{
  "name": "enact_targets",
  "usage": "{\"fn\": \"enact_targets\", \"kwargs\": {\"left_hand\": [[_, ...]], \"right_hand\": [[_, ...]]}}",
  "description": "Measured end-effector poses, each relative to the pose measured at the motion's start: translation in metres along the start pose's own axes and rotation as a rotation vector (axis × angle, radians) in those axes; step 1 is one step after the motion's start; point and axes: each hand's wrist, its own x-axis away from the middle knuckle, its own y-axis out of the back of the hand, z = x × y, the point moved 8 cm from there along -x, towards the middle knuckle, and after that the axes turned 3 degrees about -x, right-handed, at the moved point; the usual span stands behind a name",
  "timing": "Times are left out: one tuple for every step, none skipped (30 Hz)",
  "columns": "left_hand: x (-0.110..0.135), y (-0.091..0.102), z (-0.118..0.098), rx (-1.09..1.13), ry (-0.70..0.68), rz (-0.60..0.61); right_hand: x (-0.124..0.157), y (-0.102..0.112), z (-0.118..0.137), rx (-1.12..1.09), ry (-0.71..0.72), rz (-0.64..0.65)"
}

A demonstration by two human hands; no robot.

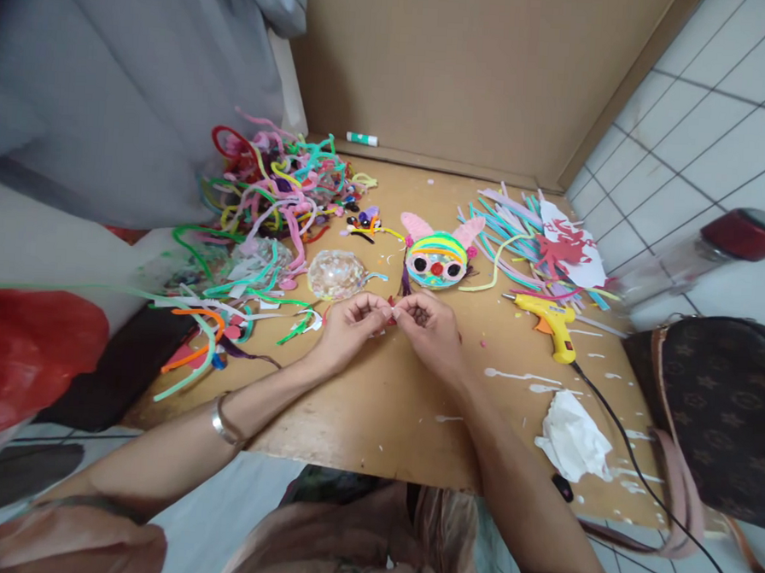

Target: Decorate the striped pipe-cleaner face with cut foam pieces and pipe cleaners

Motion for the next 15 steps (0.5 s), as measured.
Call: {"fn": "enact_targets", "kwargs": {"left_hand": [[-0.0003, -0.0002, -0.0004, -0.001, -0.006, 0.001], [-0.0005, -0.0004, -0.0008, -0.003, -0.011, 0.002], [-0.0007, -0.0006, -0.0011, -0.008, -0.015, 0.003], [-0.0009, -0.0009, -0.0014, -0.013, -0.017, 0.005], [-0.0011, -0.0011, -0.0015, -0.02, -0.016, 0.007], [-0.0013, -0.0014, -0.0014, -0.028, -0.011, 0.01], [-0.0015, -0.0017, -0.0013, -0.036, -0.006, 0.014], [-0.0017, -0.0021, -0.0011, -0.043, -0.003, 0.02], [-0.002, -0.0024, -0.001, -0.048, -0.003, 0.024], [-0.0022, -0.0027, -0.001, -0.053, -0.006, 0.027], [-0.0024, -0.0031, -0.0009, -0.059, -0.01, 0.031], [-0.0024, -0.0035, -0.0008, -0.064, -0.014, 0.035], [-0.0024, -0.0039, -0.0006, -0.071, -0.019, 0.04], [-0.0022, -0.0043, -0.0005, -0.077, -0.023, 0.044], [-0.0019, -0.0046, -0.0005, -0.082, -0.027, 0.048]], "right_hand": [[-0.0002, -0.0006, -0.0004, -0.007, -0.006, 0.003], [-0.0004, -0.0011, -0.0005, -0.012, -0.008, 0.007], [-0.0005, -0.0018, -0.0004, -0.016, -0.01, 0.013], [-0.0005, -0.0025, 0.0, -0.017, -0.009, 0.02], [-0.0005, -0.0032, 0.0005, -0.017, -0.007, 0.03], [-0.0004, -0.0037, 0.0012, -0.013, -0.004, 0.039], [-0.0003, -0.0042, 0.0018, -0.007, -0.002, 0.049], [-0.0002, -0.0046, 0.0022, 0.002, -0.002, 0.06], [-0.0001, -0.0048, 0.0024, 0.012, -0.005, 0.069], [0.0, -0.0046, 0.0023, 0.018, -0.011, 0.076], [-0.0001, -0.0042, 0.002, 0.021, -0.02, 0.081], [-0.0002, -0.0033, 0.0016, 0.02, -0.027, 0.081], [-0.0003, -0.0026, 0.0011, 0.019, -0.034, 0.082], [-0.0006, -0.0017, 0.0009, 0.015, -0.037, 0.081], [-0.0008, -0.0009, 0.0008, 0.015, -0.038, 0.08]]}}
